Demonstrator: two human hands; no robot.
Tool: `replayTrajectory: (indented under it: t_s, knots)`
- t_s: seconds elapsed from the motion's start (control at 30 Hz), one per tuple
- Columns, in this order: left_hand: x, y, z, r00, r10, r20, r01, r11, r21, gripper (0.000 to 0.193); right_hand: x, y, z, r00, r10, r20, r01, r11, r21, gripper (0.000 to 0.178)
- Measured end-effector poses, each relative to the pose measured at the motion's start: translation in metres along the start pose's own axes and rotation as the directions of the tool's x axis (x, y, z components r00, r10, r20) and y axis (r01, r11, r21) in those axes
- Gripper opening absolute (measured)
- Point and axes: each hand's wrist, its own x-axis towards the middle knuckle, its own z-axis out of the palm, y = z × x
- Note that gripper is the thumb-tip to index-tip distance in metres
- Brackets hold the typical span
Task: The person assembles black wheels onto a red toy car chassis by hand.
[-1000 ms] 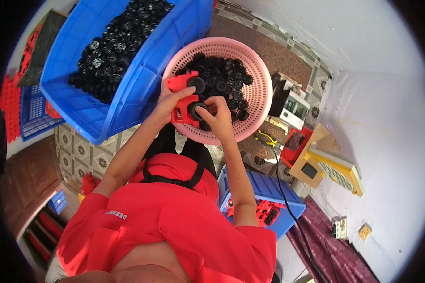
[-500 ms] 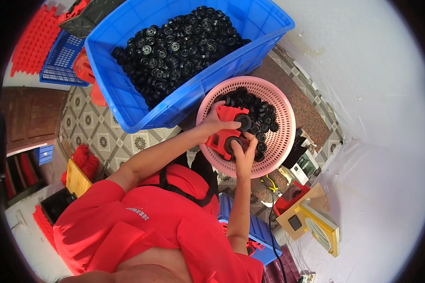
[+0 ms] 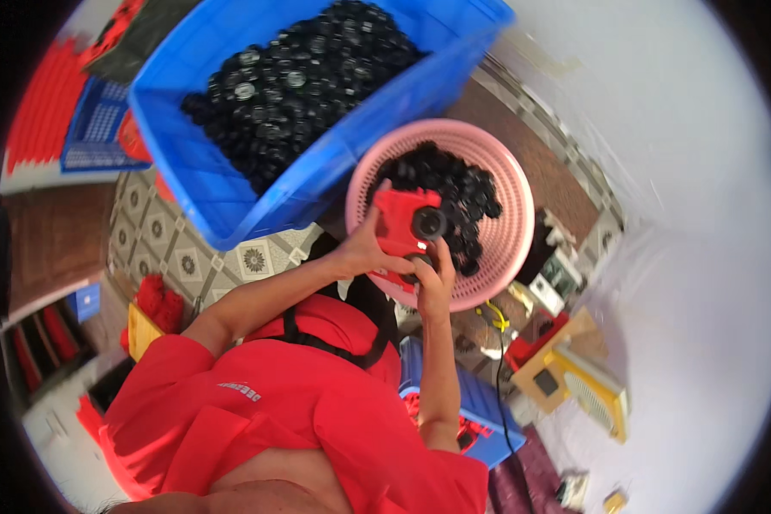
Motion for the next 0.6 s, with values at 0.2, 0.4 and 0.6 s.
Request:
replayTrajectory:
  t_s: [0.2, 0.4, 0.6]
  knots:
    - [0.003, 0.009, -0.051, 0.962, 0.010, 0.274, 0.181, 0.729, -0.660, 0.108, -0.014, -0.032, -0.001, 0.945, -0.290, 0.151, 0.325, 0.873, -0.364, 0.071]
    - [0.005, -0.041, -0.079, 0.707, -0.417, 0.571, 0.692, 0.574, -0.438, 0.091, 0.029, -0.069, 0.013, 0.698, -0.258, 0.668, 0.712, 0.352, -0.607, 0.062]
    - [0.011, -0.019, -0.062, 0.883, -0.225, 0.412, 0.439, 0.705, -0.557, 0.064, 0.157, 0.019, -0.117, 0.844, -0.535, -0.034, 0.006, 0.073, -0.997, 0.055]
